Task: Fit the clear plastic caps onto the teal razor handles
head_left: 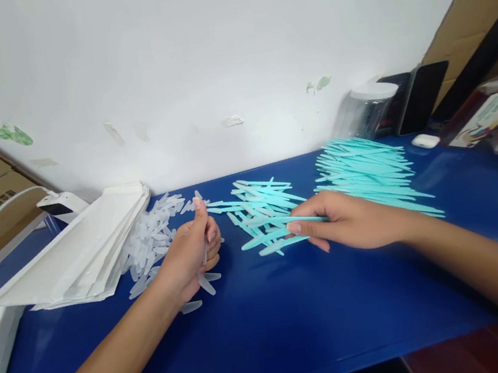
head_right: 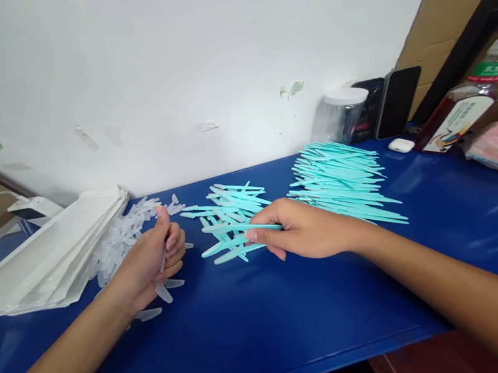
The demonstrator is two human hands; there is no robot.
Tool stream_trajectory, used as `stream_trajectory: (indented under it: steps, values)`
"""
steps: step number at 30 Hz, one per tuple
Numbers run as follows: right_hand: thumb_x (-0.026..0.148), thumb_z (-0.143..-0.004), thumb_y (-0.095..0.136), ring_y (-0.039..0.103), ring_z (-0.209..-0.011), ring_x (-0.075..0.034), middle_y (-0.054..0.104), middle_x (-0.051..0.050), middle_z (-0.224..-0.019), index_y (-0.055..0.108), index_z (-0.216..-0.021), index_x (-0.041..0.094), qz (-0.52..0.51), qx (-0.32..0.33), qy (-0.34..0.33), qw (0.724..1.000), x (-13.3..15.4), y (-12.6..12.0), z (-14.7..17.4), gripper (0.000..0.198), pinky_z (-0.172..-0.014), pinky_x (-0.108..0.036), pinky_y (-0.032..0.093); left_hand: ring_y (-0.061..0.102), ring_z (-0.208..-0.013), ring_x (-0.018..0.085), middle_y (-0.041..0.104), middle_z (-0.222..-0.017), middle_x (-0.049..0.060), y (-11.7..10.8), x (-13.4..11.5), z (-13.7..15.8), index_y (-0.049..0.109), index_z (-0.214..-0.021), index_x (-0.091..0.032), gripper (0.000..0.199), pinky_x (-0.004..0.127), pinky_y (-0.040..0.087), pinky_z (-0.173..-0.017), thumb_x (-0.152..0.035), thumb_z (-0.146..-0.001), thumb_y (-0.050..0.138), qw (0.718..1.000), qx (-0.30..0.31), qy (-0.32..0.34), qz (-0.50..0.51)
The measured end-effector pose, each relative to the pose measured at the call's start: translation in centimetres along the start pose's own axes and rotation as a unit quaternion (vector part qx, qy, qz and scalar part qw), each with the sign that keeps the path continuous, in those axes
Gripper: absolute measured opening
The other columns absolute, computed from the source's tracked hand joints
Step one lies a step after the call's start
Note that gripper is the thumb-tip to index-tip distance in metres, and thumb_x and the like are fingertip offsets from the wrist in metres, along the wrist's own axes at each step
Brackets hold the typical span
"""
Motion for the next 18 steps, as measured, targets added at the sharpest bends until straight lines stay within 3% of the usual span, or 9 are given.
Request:
stream_trajectory:
  steps: [5,9,14,18]
  values:
    - [0.059,-0.105,0.058,0.046,-0.055,-0.011,0.054,0.003,-0.058,0.063,-0.063,0.019,-0.052,-0.019,-0.016,0.998,0.7,0.4,-0.3,0.058,-0.064,-0.028,0.04,0.019,-0.04,0.006,0.032,-0.051,-0.005,1.4,0.4,0.3,0.037,-0.058,-0.021,0.079,0.02,0.014,-0.037,-0.092,-0.09,0.041,0.998,0.044,0.006,-0.043]
    - [0.061,-0.104,0.058,0.046,-0.056,-0.012,0.055,0.003,-0.058,0.064,-0.064,0.019,-0.066,-0.028,-0.015,0.997,0.6,0.3,-0.3,0.059,-0.063,-0.029,0.039,0.02,-0.038,0.008,0.031,-0.042,-0.005,2.5,1.0,0.5,0.042,-0.062,-0.022,0.08,0.021,0.018,-0.039,-0.095,-0.091,0.025,0.99,0.097,0.022,-0.1]
    - [0.061,-0.104,0.058,0.049,-0.057,-0.012,0.059,0.001,-0.061,0.066,-0.066,0.018,-0.048,-0.029,-0.007,0.998,0.2,-0.2,0.1,0.057,-0.061,-0.029,0.037,0.032,-0.035,0.012,0.04,-0.037,-0.004,2.6,-0.6,1.3,0.068,-0.092,-0.019,0.092,0.024,0.034,-0.044,-0.09,-0.095,0.009,0.963,0.101,0.124,-0.215]
    - [0.06,-0.104,0.058,0.046,-0.054,-0.011,0.057,0.002,-0.058,0.066,-0.065,0.018,-0.044,-0.013,-0.003,0.999,0.4,0.1,0.2,0.057,-0.057,-0.028,0.035,0.035,-0.036,0.013,0.037,-0.041,-0.006,3.1,-1.9,2.5,0.071,-0.117,-0.017,0.098,0.025,0.034,-0.044,-0.092,-0.091,0.014,0.948,0.114,0.173,-0.241]
Point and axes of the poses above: each hand's wrist, its own z-axis away from the middle knuckle, its own y-axis out of the palm, x = y × z, the point moved 10 cm from there along -z, towards the middle knuckle
